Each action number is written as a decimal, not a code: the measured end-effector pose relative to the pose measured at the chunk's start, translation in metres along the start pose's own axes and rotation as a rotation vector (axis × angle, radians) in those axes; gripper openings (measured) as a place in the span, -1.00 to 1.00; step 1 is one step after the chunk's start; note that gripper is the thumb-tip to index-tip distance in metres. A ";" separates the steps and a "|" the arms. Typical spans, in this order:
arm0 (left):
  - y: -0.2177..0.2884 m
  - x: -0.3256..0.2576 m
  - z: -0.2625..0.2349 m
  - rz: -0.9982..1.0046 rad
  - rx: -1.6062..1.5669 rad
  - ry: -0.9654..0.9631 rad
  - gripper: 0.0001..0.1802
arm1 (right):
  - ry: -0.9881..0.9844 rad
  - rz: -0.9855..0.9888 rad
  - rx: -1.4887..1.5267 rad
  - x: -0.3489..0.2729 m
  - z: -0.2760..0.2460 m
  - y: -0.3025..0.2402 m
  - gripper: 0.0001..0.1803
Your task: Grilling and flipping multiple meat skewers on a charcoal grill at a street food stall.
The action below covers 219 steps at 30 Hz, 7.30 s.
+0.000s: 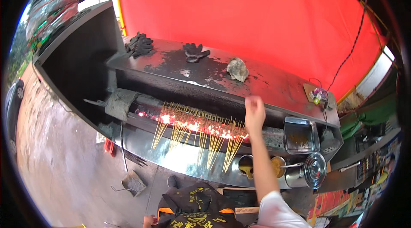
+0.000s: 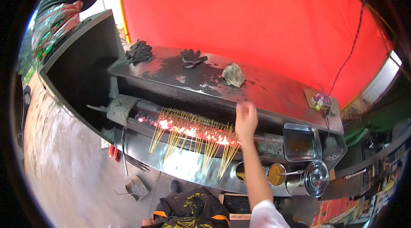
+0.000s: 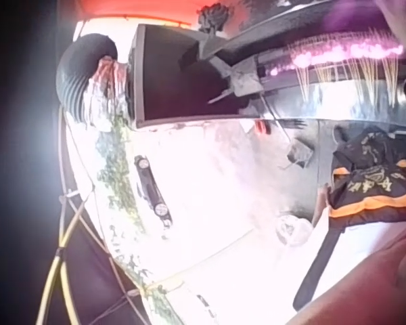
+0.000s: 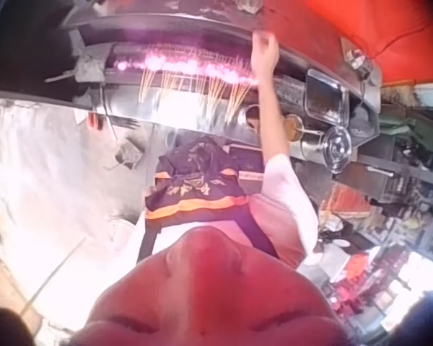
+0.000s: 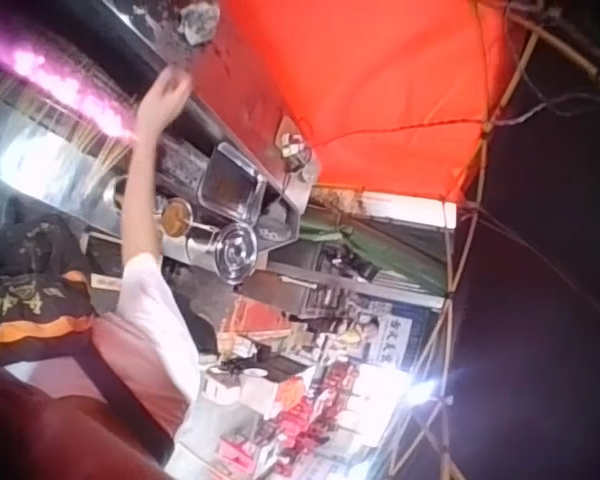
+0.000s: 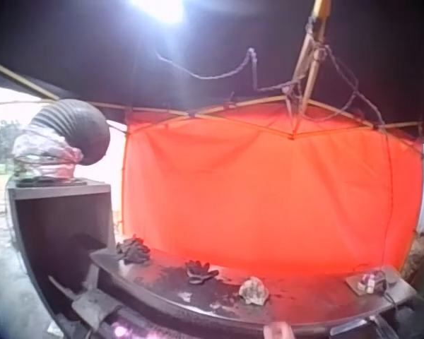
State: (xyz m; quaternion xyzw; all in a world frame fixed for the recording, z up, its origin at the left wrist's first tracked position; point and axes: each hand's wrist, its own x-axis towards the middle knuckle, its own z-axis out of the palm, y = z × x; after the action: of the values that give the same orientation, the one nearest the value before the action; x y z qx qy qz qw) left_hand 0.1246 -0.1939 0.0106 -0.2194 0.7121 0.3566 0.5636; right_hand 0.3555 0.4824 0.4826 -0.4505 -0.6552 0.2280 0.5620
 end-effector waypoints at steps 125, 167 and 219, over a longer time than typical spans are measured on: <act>0.062 0.012 -0.180 0.036 -0.352 0.099 -0.65 | -0.194 -0.225 -0.740 0.046 0.187 -0.095 -0.54; 0.386 -0.178 0.327 1.154 0.289 0.013 -0.52 | -0.719 1.217 0.760 -0.227 0.024 0.118 -0.61; 0.365 -0.231 0.370 0.920 0.510 -0.641 -0.62 | -0.247 0.480 -0.514 -0.289 0.130 0.036 -0.57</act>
State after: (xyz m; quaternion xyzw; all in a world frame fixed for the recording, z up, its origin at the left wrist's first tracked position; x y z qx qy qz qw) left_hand 0.1648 0.3016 0.2865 0.3700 0.5918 0.4300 0.5726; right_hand 0.2344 0.2822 0.2658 -0.6869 -0.6296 0.2340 0.2775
